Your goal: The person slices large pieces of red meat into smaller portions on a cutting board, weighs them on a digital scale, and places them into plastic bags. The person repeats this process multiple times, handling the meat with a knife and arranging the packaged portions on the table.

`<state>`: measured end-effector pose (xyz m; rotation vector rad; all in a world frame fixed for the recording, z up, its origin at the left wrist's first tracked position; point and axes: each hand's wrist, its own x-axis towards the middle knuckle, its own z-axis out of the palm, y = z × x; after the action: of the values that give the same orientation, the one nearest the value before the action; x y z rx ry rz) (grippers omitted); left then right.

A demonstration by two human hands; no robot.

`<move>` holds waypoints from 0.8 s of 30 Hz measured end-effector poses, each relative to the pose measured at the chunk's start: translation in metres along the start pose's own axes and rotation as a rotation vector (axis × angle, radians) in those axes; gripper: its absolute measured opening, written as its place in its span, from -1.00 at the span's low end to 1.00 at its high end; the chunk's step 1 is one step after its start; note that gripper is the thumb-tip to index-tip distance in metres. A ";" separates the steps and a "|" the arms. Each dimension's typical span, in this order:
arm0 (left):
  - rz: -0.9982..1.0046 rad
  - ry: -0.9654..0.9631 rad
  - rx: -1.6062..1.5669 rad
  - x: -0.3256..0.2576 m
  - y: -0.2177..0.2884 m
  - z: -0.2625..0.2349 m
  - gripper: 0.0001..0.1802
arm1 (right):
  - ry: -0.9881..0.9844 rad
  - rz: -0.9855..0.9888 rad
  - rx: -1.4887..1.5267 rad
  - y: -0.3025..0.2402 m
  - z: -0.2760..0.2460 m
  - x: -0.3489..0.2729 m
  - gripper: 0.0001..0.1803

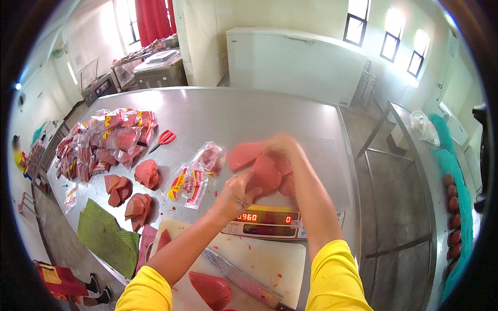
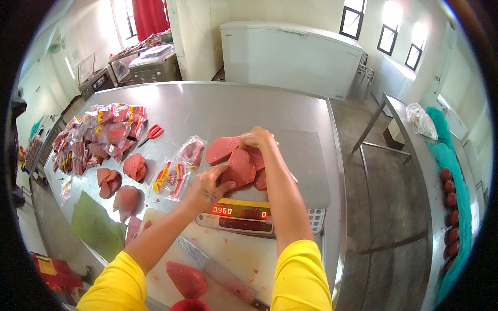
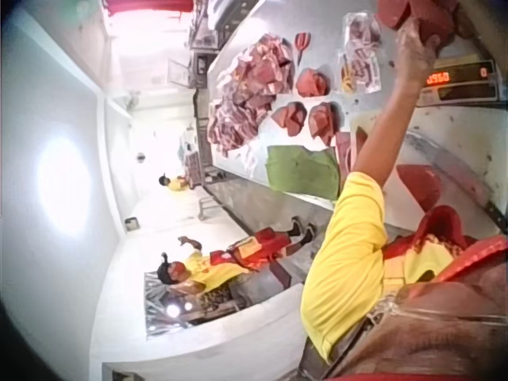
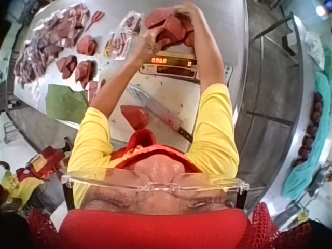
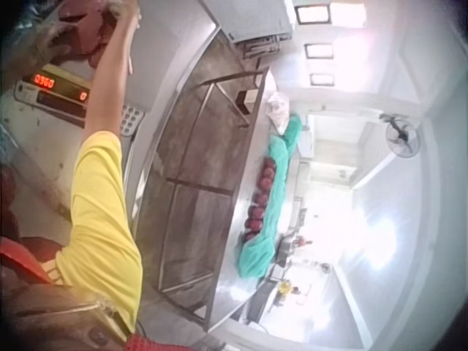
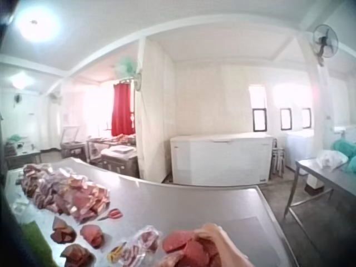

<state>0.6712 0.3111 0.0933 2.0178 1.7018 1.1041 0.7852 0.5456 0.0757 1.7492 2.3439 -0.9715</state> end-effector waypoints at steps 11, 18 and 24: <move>-0.085 0.213 -0.115 -0.004 -0.018 -0.002 -0.62 | 0.419 0.122 0.027 0.048 -0.012 -0.013 -0.49; -0.143 0.297 -0.071 -0.061 -0.036 -0.074 -0.67 | -0.087 -0.417 -0.184 0.073 -0.037 -0.071 -0.24; -0.277 0.214 0.082 -0.156 -0.028 -0.113 -0.71 | -0.175 -0.386 -0.295 0.060 -0.043 -0.076 -0.12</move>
<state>0.5700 0.1448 0.0939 1.6885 2.0881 1.2040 0.8783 0.5131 0.1136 1.0885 2.5952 -0.7267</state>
